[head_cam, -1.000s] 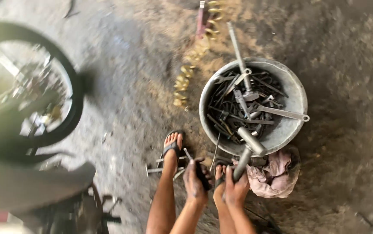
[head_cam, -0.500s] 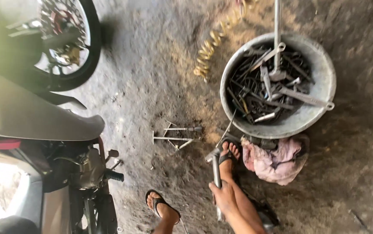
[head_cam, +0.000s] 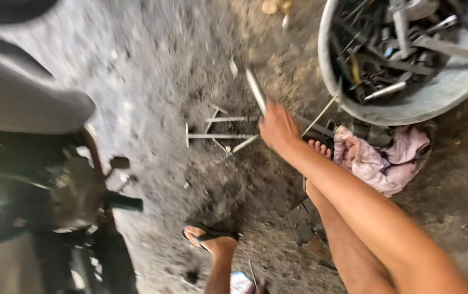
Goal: Repairing and assembling parts of a motorcycle engine in a garage.
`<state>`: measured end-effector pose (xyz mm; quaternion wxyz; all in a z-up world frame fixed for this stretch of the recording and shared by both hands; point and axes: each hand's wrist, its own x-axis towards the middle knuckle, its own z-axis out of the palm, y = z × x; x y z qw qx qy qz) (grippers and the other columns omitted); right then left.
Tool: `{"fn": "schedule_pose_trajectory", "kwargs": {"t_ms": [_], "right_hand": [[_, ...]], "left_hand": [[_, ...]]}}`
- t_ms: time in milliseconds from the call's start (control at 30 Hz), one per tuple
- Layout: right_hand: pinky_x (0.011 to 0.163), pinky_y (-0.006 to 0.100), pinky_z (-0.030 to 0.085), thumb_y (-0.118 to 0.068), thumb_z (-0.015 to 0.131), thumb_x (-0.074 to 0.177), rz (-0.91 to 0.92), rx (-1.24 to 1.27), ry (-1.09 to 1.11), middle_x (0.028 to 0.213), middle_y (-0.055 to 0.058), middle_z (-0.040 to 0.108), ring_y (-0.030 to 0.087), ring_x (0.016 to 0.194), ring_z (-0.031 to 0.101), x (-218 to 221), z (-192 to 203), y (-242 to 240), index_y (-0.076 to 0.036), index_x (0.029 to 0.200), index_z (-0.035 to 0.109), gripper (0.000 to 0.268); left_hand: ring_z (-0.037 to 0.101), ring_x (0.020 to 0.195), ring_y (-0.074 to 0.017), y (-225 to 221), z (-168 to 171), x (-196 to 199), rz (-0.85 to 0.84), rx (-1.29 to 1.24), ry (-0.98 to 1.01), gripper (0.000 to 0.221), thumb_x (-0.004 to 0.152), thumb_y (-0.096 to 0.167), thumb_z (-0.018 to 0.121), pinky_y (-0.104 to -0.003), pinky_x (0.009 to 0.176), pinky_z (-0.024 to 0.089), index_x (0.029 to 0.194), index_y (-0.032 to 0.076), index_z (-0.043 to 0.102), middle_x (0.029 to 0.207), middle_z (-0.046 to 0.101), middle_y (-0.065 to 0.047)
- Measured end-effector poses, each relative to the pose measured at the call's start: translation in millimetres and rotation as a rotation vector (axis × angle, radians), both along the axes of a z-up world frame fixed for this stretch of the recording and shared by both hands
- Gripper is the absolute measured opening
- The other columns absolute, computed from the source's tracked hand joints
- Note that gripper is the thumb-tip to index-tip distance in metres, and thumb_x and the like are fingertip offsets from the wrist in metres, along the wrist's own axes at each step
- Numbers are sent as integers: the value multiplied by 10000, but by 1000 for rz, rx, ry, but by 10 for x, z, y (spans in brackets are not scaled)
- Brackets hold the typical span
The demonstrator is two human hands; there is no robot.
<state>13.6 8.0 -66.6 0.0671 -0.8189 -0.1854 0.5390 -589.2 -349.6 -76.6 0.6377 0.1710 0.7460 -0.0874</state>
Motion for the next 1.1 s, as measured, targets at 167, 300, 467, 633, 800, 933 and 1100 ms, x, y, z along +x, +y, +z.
{"fn": "schedule_pose_trajectory", "kwargs": {"t_ms": [167,300,467,633,800,933,1100], "right_hand": [[724,438,582,-133,652,924,391,337,-392,1210,252,554,354,902,653,-424,-860,-167,28,1509,392,661],[949,435,539,-111,618,1012,727,570,-545,1293,229,581,362,1153,597,-679,-1235,-744,32,1482,471,513],[1053,460,436,-100,552,910,1010,736,-411,1339,185,619,332,1288,522,-725,-1427,-924,-6,1386,572,486],[940,456,466,-148,578,924,1146,676,-366,1089,117,660,296,1126,584,-874,-1550,-635,-31,1224,650,330],[829,464,508,-286,618,978,1145,511,-149,917,102,646,295,942,627,-838,-1535,-512,-75,957,645,214],[805,461,512,-299,635,999,710,298,321,964,117,681,299,903,649,-930,-1331,-494,-47,1058,613,259],[926,399,548,-164,665,958,255,291,815,1132,54,721,216,1071,688,-1110,-1278,-314,-62,1257,603,322]], "left_hand": [[475,686,-259,1232,409,2448,-596,-211,-107,356,978,290,712,-323,622,408,1191,5,720,929,668,-55],[529,890,-136,2264,-197,1864,224,332,158,334,962,443,652,-308,817,471,1182,195,621,1085,623,67],[558,946,-143,2225,-951,1121,1078,379,211,418,945,635,678,-334,838,520,1187,322,543,1091,573,105],[530,969,-123,2636,-471,1621,908,544,369,371,935,551,650,-357,847,526,1162,327,461,1075,512,124],[568,996,-155,2518,-34,1804,740,661,257,340,920,492,630,-376,858,551,1177,302,513,1111,546,106],[585,1023,-191,2370,-346,1608,506,861,141,348,918,437,654,-388,869,563,1198,268,537,1150,562,73],[605,1056,-236,2344,-1358,1327,220,1128,20,360,914,368,684,-403,882,577,1223,225,566,1198,582,30]]}}
